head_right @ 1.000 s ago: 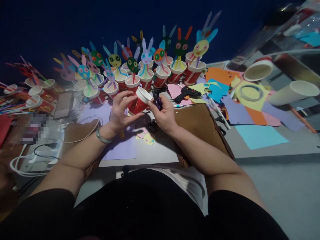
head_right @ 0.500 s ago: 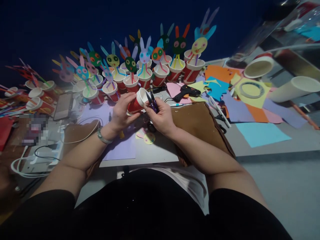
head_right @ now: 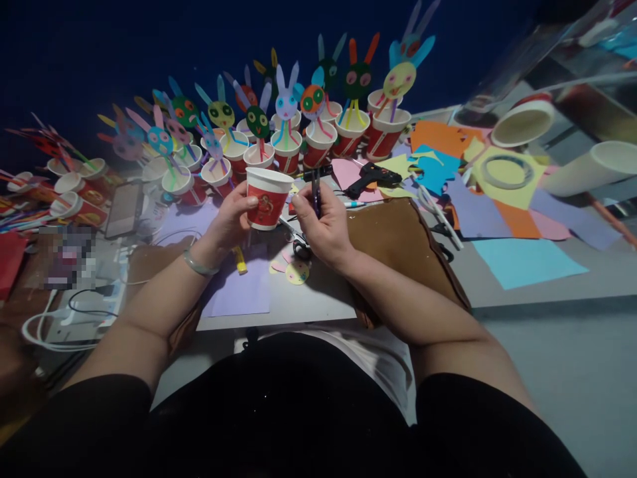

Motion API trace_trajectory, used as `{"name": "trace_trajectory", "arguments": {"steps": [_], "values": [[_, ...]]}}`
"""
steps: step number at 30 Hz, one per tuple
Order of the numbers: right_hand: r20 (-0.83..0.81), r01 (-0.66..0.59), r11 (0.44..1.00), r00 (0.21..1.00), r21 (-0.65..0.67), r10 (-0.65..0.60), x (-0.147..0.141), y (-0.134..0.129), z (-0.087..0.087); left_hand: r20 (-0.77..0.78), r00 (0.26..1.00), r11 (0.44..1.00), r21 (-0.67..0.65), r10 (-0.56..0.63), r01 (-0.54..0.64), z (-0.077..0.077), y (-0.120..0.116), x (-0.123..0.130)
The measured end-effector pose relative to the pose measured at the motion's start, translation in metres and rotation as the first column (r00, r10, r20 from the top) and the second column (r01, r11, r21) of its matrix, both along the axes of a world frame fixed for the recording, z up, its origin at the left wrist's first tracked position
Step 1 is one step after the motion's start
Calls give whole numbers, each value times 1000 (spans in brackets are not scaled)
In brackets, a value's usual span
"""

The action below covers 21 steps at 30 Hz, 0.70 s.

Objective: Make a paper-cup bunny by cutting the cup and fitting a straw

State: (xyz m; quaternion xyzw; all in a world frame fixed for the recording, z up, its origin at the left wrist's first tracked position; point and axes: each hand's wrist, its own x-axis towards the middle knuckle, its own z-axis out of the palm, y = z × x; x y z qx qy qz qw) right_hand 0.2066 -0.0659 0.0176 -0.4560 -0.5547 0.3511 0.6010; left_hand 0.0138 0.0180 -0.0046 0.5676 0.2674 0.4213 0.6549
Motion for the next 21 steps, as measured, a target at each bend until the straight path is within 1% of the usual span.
{"name": "trace_trajectory", "arguments": {"steps": [4, 7, 13, 16, 17, 19, 21], "values": [[28, 0, 988, 1000, 153, -4, 0, 4, -6, 51, 996, 990, -118, -75, 81, 11, -12, 2], [71, 14, 981, 997, 193, -28, 1, 7, -8, 61, 992, 985, -122, -113, 120, 10, -15, 3], [172, 46, 980, 982, 194, -80, 3, 6, -9, 24, 997, 996, 58, -67, 65, -5, -4, 4], [243, 63, 970, 962, 235, -122, 3, 2, -8, 39, 999, 989, 145, -18, 12, -10, 2, 1], [272, 41, 967, 956, 250, -111, 3, 0, -7, 44, 999, 983, 184, 10, -18, -11, 3, 1], [346, -54, 967, 938, 248, -36, 3, -3, -5, 42, 997, 959, 271, 71, -80, -14, 7, -1], [416, -157, 970, 907, 188, 66, 3, -4, -3, 27, 993, 924, 362, 119, -120, -17, 11, -3]]}}
